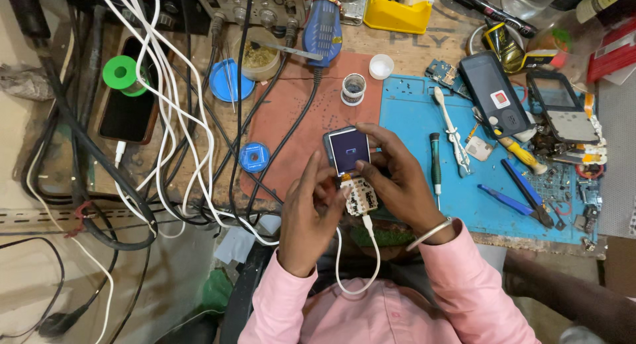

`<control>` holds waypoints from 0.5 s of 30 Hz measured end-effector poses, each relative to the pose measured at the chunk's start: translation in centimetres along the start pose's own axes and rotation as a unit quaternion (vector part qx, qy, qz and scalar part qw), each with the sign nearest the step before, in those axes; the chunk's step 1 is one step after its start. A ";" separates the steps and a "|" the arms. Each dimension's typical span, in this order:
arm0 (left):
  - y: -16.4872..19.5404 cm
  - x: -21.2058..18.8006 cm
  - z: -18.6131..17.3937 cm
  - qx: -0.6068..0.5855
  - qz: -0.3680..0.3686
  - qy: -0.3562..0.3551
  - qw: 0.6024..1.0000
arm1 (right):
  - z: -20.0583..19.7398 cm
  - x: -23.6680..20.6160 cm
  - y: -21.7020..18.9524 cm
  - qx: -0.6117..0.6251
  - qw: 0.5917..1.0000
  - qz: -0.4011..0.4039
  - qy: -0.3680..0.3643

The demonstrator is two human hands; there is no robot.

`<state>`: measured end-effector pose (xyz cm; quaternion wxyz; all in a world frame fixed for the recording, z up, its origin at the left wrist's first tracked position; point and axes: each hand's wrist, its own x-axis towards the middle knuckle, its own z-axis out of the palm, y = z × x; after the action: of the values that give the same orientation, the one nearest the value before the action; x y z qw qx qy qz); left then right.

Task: The person works on a disassembled feature phone at a repair bench, aligning and attaching a replacement screen to the phone body, connecting a white charging cable, and pressing the keypad buttons while the display lights up to test the screen. They repeatedly reposition the screen and phone during testing.

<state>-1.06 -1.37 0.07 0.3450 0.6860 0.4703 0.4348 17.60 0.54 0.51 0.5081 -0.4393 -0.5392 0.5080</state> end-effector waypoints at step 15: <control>0.1 2.9 0.3 -0.007 -0.029 -0.008 1.000 | -0.1 0.1 0.3 -0.023 1.000 -0.001 0.006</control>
<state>-0.20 1.29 0.80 0.3661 0.6734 0.4841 0.4220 17.66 0.71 0.25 0.5014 -0.4540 -0.5479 0.4922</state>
